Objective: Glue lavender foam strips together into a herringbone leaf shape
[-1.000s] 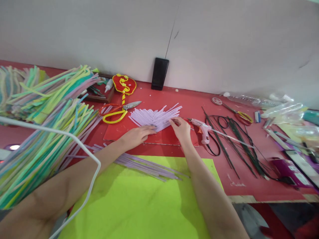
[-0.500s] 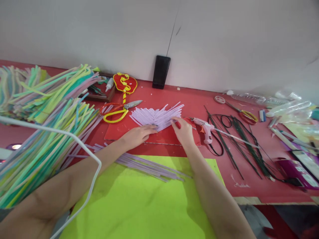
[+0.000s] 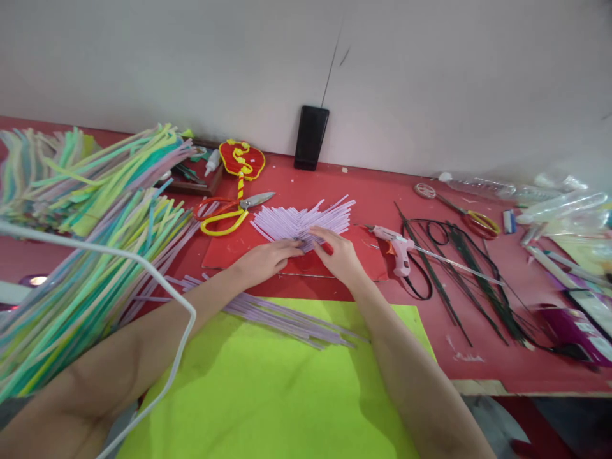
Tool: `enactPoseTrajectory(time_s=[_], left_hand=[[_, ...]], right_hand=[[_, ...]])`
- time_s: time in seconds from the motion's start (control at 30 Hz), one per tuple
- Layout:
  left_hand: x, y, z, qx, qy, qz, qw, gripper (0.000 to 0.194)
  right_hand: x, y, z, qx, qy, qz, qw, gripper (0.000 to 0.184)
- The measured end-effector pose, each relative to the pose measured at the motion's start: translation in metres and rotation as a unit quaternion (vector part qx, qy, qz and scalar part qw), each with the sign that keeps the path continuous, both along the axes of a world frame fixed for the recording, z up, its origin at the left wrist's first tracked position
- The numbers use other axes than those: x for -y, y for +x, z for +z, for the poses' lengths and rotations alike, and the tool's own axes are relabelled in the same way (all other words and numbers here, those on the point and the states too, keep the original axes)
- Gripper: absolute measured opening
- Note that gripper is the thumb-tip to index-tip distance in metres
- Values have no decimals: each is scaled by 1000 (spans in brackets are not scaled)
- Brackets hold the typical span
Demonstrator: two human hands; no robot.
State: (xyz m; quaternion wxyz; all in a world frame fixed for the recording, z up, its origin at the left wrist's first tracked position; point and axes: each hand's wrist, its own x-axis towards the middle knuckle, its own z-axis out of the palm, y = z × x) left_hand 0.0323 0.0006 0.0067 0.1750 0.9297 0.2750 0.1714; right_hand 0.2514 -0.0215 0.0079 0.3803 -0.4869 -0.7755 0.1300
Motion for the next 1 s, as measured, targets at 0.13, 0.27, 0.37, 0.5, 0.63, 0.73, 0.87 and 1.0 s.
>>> enactPoseTrajectory(time_s=[0.13,0.27,0.37,0.5,0.63,0.73,0.87,1.0], left_hand=[[1,0,2,-6,1,4,1000,43],[1,1,3,-10,3,5,1000,44],[1,1,2,-13,2,9,1000,43],[1,0,1,-11,-1,10,1000,43],[1,1,1,-9,7,6,1000,44],[0,1,1,-12,9,7,1000,42],[0,1,2,-11,8,7,1000,41],[4,2,7,-4,-17,35,999,43]], right_hand=[[-3,1,-2,3,-10,15,1000,33],[0,4,-1,11,-22,34,999,37],[2,5,0,35,-40,53,997,46],[3,6,1,36,-71,44,996,50],[2,9,1,10,-83,42,996,49],[1,11,0,3,-86,44,995,49],[1,11,0,7,-82,43,996,47],[3,8,2,23,-61,42,997,46]])
